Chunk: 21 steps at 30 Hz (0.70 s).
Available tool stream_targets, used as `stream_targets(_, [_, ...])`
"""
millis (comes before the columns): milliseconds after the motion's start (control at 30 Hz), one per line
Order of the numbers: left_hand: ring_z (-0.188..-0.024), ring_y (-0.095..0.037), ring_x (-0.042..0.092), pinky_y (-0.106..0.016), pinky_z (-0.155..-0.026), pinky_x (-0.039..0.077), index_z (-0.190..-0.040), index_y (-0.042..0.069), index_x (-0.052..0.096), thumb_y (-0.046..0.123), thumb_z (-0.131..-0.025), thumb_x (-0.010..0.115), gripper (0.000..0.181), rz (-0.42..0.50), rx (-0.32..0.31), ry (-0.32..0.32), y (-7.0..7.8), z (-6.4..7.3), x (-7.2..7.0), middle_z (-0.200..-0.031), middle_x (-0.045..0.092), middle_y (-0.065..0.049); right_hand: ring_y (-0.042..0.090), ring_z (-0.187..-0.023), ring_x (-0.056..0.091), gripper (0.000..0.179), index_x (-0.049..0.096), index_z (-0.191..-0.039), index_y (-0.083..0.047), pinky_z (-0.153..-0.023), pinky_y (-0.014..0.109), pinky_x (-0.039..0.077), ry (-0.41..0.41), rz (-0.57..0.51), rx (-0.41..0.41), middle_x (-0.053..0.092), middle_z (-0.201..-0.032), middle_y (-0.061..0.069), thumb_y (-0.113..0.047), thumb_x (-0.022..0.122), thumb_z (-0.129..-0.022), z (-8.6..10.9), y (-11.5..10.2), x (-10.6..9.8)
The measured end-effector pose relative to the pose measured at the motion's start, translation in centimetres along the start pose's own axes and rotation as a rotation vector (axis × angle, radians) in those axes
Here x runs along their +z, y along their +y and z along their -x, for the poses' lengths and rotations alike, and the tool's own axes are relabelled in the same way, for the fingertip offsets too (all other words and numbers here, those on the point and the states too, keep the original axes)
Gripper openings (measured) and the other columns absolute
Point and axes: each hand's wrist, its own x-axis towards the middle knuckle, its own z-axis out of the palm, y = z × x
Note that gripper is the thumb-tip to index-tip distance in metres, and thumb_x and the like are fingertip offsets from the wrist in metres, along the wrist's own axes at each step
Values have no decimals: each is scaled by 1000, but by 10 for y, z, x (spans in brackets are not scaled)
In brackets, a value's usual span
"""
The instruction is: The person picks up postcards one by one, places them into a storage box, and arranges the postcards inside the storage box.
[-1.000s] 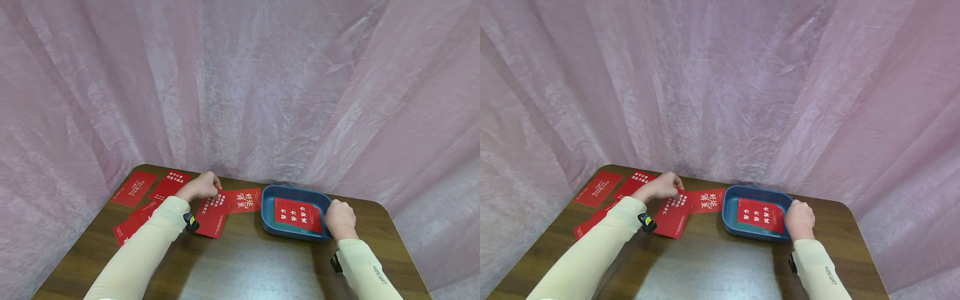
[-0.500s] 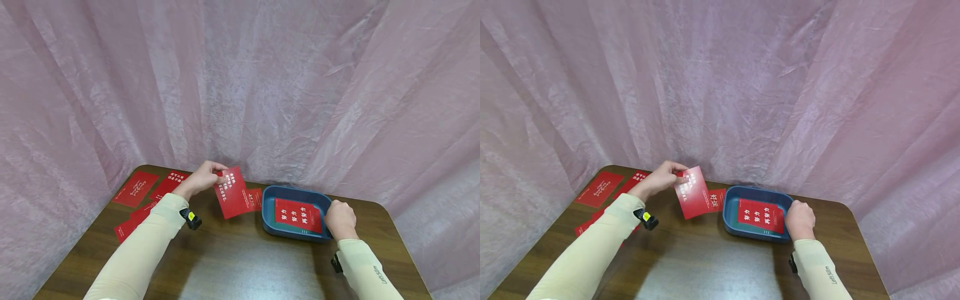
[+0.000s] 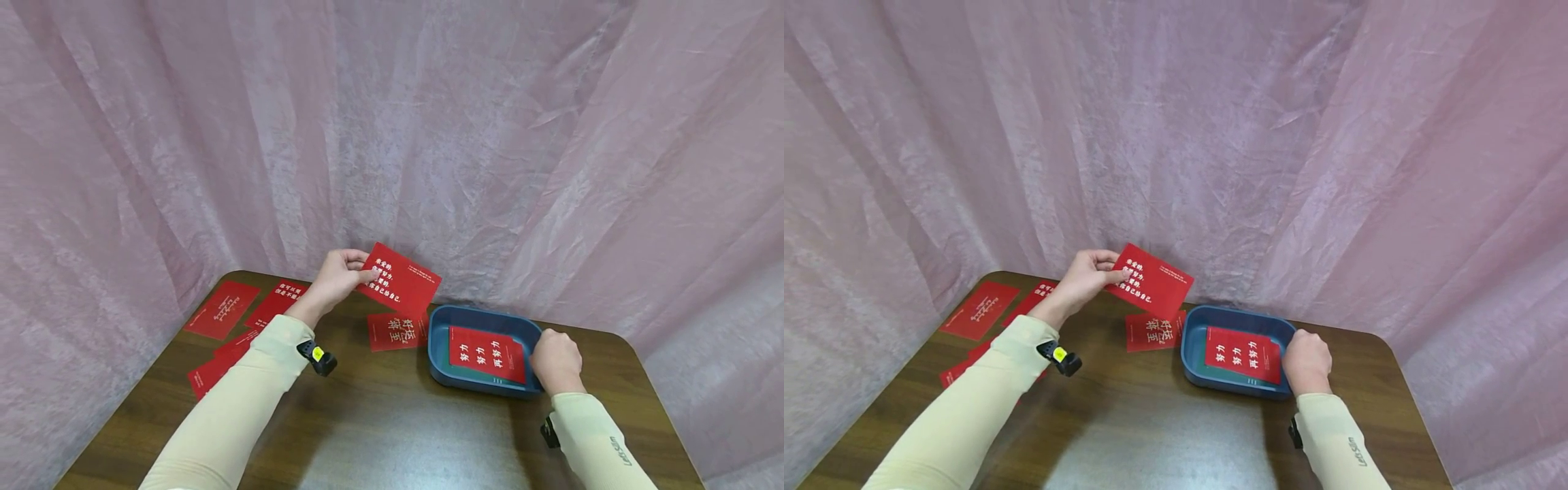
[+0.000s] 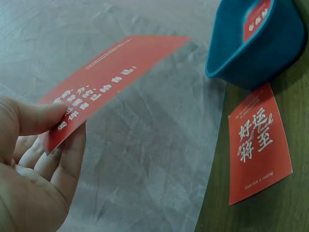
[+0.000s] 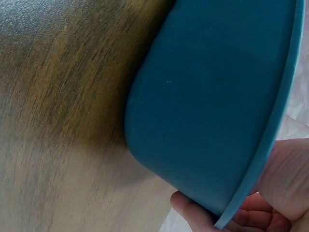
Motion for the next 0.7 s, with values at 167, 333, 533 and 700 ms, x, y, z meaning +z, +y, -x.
stream_targets(167, [-71,-11,66,-26,-58,52,-103,4,61,9,-78,74,29,28,18,24,8,2,2,-90,70,-7,33,-57,59,36,60,-94,14,-48,48,51,-3,1,2,63,-78,29,-15,69,-74,1,-1,-3])
stream_targets(333, [-69,-12,65,-27,-55,52,-103,3,58,4,-76,74,31,94,54,13,16,5,10,-88,69,-7,34,-58,59,34,60,-94,13,-48,49,51,-2,1,9,63,-78,29,-13,67,-75,1,-1,-3])
stream_targets(533, [-78,-16,68,-32,-67,57,-111,5,54,-1,-75,74,42,131,124,-5,24,6,23,-96,69,-13,35,-60,59,32,60,-95,14,-49,49,51,-9,2,20,63,-79,30,-12,65,-76,0,0,-3])
stream_targets(700, [-77,-18,69,-32,-66,57,-109,4,58,4,-76,75,36,113,193,14,28,6,35,-95,70,-15,36,-60,59,32,60,-95,14,-48,49,51,-3,-1,21,62,-79,30,-12,65,-76,0,-1,-3])
